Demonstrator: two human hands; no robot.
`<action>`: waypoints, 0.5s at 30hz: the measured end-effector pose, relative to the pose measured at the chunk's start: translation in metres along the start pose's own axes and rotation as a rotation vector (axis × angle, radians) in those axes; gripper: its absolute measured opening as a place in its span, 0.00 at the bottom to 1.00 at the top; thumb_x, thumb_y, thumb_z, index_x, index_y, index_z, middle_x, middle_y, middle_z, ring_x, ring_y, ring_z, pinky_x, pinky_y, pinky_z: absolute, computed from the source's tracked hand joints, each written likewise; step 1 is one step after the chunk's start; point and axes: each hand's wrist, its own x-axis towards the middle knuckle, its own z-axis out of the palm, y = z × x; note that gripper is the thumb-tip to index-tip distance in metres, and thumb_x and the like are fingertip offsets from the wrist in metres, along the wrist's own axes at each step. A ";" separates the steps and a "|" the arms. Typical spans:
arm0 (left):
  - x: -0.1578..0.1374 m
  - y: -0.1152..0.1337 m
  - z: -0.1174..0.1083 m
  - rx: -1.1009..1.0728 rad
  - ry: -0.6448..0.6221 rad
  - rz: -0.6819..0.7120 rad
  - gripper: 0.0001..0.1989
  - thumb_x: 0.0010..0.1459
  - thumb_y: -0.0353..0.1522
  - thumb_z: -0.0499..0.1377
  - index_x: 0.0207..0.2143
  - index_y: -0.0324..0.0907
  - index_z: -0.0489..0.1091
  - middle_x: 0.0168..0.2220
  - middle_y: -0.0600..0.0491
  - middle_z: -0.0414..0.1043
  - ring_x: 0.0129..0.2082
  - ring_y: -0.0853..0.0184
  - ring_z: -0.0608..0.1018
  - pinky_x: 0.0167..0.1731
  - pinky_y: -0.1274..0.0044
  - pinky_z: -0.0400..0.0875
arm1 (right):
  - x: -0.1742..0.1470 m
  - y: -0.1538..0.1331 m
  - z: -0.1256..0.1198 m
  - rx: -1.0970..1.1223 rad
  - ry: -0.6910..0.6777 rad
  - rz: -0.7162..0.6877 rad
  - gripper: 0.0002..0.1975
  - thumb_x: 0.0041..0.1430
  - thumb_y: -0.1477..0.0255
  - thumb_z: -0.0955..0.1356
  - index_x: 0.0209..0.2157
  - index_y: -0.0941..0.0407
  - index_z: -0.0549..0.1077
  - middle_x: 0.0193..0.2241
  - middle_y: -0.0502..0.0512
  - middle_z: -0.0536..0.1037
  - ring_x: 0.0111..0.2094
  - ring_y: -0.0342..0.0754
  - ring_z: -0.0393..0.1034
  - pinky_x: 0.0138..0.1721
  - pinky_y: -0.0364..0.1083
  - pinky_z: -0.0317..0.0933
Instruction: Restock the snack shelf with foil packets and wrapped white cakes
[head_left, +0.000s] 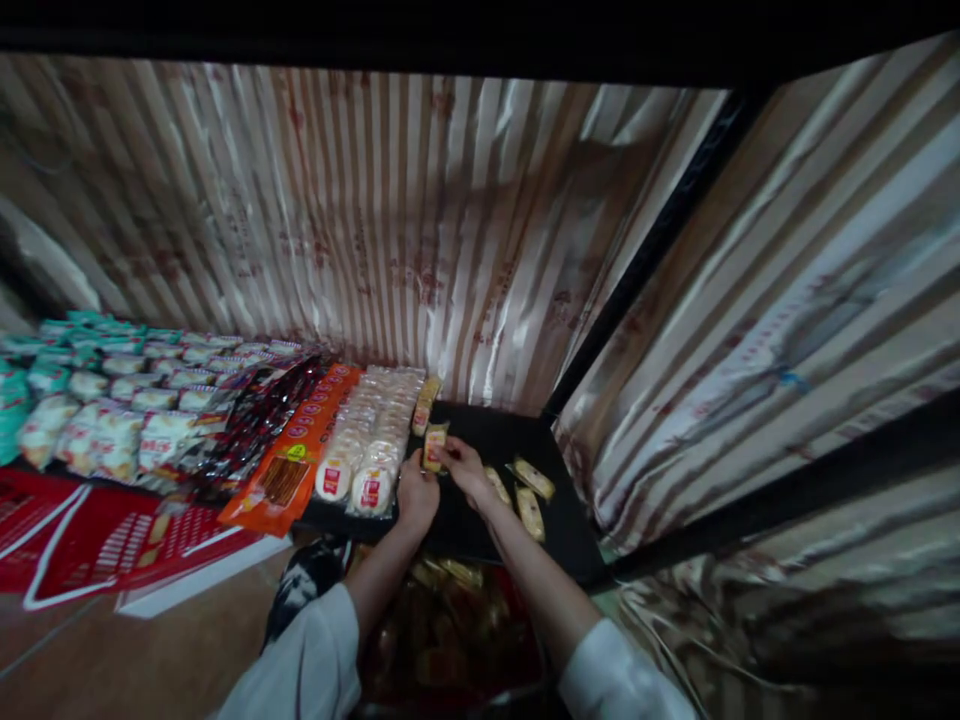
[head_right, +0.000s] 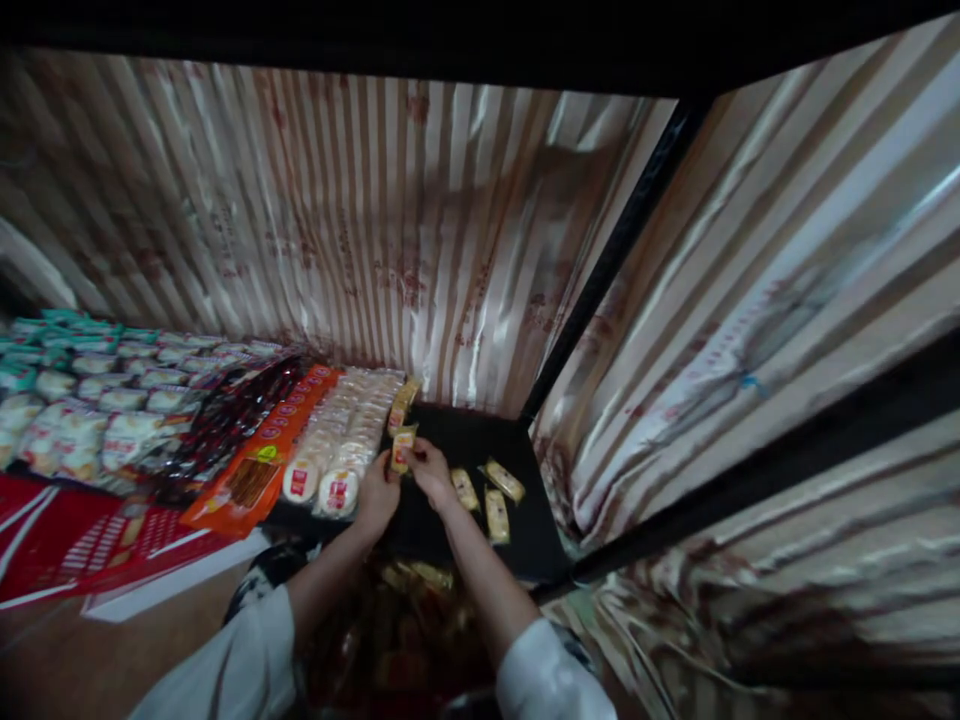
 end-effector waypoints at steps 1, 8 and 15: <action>-0.001 -0.001 0.001 0.003 0.011 -0.003 0.25 0.53 0.21 0.51 0.55 0.29 0.61 0.54 0.36 0.65 0.55 0.58 0.68 0.54 0.71 0.61 | 0.004 0.004 0.002 -0.025 0.038 -0.001 0.15 0.44 0.63 0.70 0.35 0.56 0.74 0.28 0.50 0.77 0.31 0.46 0.70 0.35 0.45 0.64; 0.006 -0.010 0.014 -0.152 -0.066 -0.044 0.25 0.58 0.26 0.48 0.58 0.29 0.57 0.61 0.39 0.56 0.61 0.61 0.59 0.61 0.72 0.51 | 0.034 0.033 0.013 -0.411 0.230 -0.072 0.11 0.48 0.67 0.66 0.35 0.54 0.73 0.28 0.49 0.75 0.32 0.47 0.70 0.39 0.47 0.64; 0.036 -0.020 0.025 -0.309 -0.112 -0.085 0.25 0.60 0.29 0.46 0.60 0.32 0.55 0.63 0.43 0.52 0.63 0.65 0.55 0.63 0.72 0.46 | 0.056 0.045 0.026 -0.469 0.199 -0.119 0.13 0.50 0.67 0.65 0.39 0.54 0.73 0.33 0.51 0.75 0.36 0.47 0.70 0.42 0.47 0.63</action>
